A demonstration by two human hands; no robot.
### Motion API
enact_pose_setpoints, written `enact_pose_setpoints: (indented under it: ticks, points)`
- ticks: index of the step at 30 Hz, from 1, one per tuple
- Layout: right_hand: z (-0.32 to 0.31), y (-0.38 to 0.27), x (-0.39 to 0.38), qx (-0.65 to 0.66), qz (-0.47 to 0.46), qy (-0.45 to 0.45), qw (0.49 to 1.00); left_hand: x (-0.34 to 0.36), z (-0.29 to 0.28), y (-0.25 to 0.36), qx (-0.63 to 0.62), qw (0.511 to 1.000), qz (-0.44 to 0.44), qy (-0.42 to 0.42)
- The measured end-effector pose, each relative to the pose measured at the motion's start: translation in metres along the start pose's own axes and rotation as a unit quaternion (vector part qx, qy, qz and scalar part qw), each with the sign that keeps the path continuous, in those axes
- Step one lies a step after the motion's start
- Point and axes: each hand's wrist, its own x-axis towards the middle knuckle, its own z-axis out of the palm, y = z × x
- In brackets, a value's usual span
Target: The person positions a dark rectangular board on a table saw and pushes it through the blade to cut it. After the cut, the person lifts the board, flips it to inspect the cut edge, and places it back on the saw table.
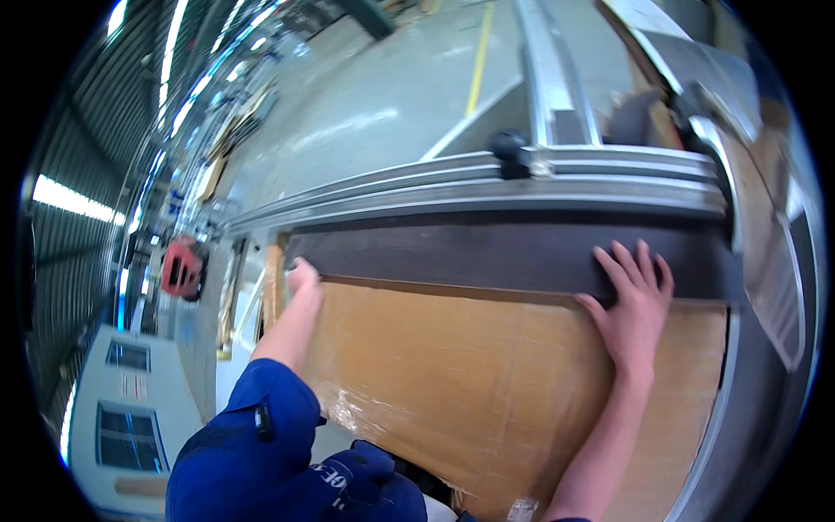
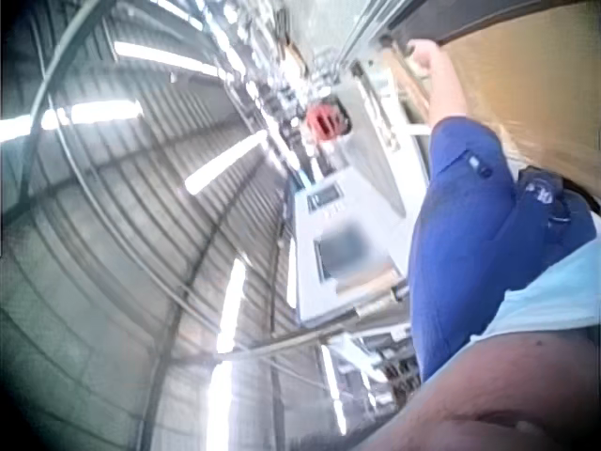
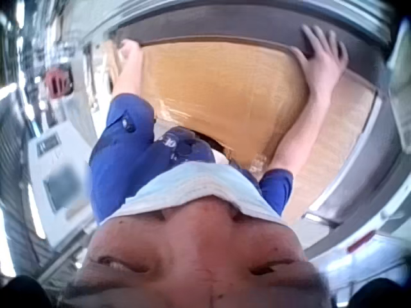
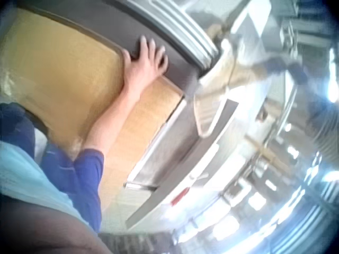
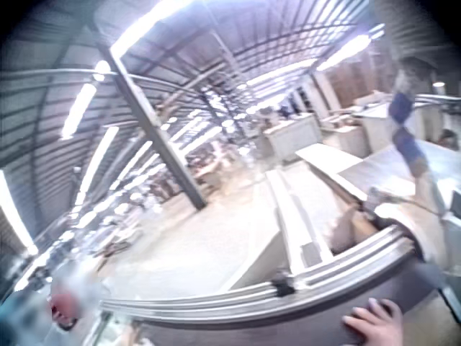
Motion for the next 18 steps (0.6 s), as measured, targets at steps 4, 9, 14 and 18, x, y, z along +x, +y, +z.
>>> enact_pose_setpoints:
  ticks: [4, 9, 14, 18]
  points:
    - [0.018, 0.003, -0.001, -0.024, -0.029, -0.034, 0.999, -0.021, -0.01, -0.03, -0.003, 0.998, -0.054, 0.025]
    - [0.018, 0.011, -0.013, -0.029, -0.022, -0.067, 0.997, -0.026, -0.006, -0.057, 0.013, 0.996, -0.077, 0.03]
    - [0.017, 0.022, -0.016, -0.038, -0.028, -0.057, 0.997, -0.04, 0.009, -0.052, -0.004, 0.997, -0.074, 0.013]
    - [0.016, 0.023, -0.012, -0.022, -0.034, -0.051, 0.998, 0.043, 0.027, -0.088, 0.078, 0.997, -0.004, 0.001]
